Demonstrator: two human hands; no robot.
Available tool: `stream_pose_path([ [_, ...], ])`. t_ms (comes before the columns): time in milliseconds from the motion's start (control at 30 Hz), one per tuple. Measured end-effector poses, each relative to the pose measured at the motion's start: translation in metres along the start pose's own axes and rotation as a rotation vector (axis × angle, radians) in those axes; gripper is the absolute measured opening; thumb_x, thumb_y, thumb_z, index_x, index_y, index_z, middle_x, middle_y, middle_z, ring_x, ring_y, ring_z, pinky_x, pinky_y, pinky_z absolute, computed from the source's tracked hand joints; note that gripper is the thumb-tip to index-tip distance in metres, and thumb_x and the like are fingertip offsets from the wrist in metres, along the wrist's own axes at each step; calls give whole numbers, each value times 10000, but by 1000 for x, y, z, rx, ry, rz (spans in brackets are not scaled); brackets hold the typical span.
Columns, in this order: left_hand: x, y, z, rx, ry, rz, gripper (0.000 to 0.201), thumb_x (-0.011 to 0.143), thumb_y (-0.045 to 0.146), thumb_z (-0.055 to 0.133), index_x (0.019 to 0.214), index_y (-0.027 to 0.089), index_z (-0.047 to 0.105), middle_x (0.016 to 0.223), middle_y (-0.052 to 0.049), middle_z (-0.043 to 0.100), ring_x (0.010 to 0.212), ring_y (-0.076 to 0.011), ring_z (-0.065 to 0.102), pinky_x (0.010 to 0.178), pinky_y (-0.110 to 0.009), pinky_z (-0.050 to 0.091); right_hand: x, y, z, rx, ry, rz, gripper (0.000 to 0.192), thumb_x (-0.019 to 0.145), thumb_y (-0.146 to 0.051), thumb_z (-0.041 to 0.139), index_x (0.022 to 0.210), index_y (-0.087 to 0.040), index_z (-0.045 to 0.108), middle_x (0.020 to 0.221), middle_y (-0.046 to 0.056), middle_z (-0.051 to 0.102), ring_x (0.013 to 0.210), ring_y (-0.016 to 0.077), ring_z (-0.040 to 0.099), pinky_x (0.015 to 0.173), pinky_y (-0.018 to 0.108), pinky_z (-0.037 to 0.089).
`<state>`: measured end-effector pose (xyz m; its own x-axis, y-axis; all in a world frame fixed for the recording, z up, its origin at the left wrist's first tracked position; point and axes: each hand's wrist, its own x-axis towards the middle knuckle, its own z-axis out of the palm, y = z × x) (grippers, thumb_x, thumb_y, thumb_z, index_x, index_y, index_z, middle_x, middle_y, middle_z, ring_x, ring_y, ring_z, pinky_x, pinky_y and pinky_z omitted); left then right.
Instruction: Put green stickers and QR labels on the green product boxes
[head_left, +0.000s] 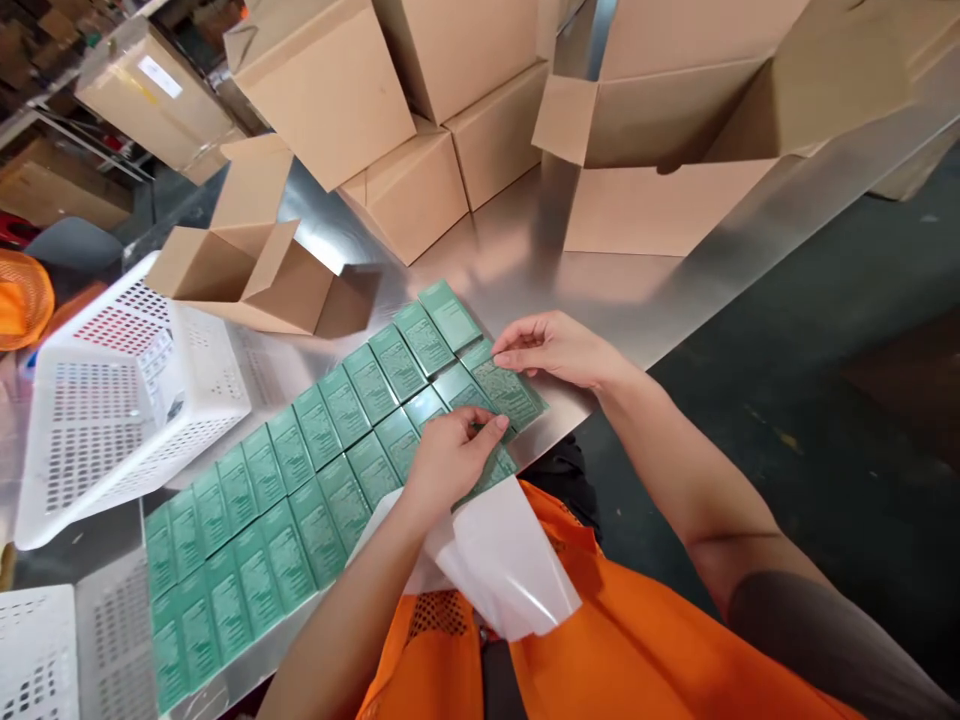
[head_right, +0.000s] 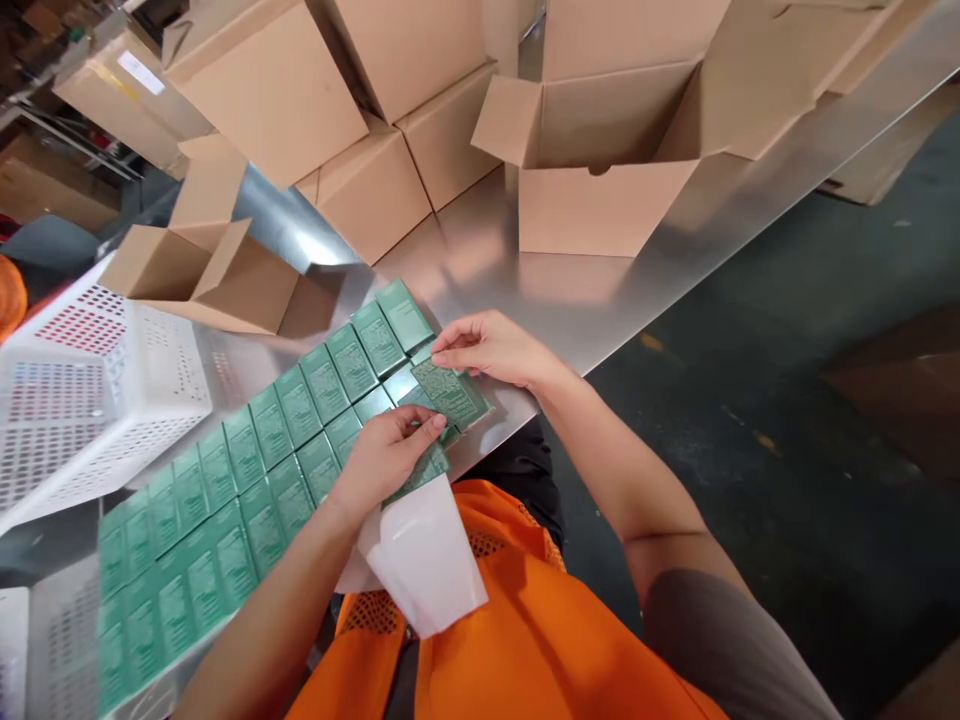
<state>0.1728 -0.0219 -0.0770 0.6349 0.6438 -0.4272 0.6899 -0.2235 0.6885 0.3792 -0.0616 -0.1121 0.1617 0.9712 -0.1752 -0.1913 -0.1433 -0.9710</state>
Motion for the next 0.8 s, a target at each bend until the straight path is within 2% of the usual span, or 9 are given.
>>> stream_pose_path([
  [233, 8, 9, 14, 31, 42, 11, 323, 872, 420, 574, 625, 212, 582, 511, 29, 541, 486, -143, 458, 530, -281, 289, 0, 8, -3, -12, -12, -22, 245, 650, -347, 835, 811, -186, 742, 642, -25, 626, 577, 93, 522, 488, 211, 406],
  [533, 15, 16, 20, 135, 49, -39, 302, 865, 388, 574, 617, 216, 593, 502, 18, 531, 488, -156, 429, 544, -297, 262, 2, 23, -2, -34, 8, -151, 368, 698, -285, 800, 998, -190, 609, 642, -70, 600, 540, 93, 495, 518, 236, 414],
  [800, 18, 18, 17, 140, 24, -75, 317, 847, 358, 598, 562, 223, 560, 469, 31, 489, 471, -153, 411, 537, -297, 270, 0, 30, -4, -158, 47, -249, 349, 751, -341, 779, 1031, -204, 623, 736, -27, 650, 688, 138, 583, 649, 275, 436],
])
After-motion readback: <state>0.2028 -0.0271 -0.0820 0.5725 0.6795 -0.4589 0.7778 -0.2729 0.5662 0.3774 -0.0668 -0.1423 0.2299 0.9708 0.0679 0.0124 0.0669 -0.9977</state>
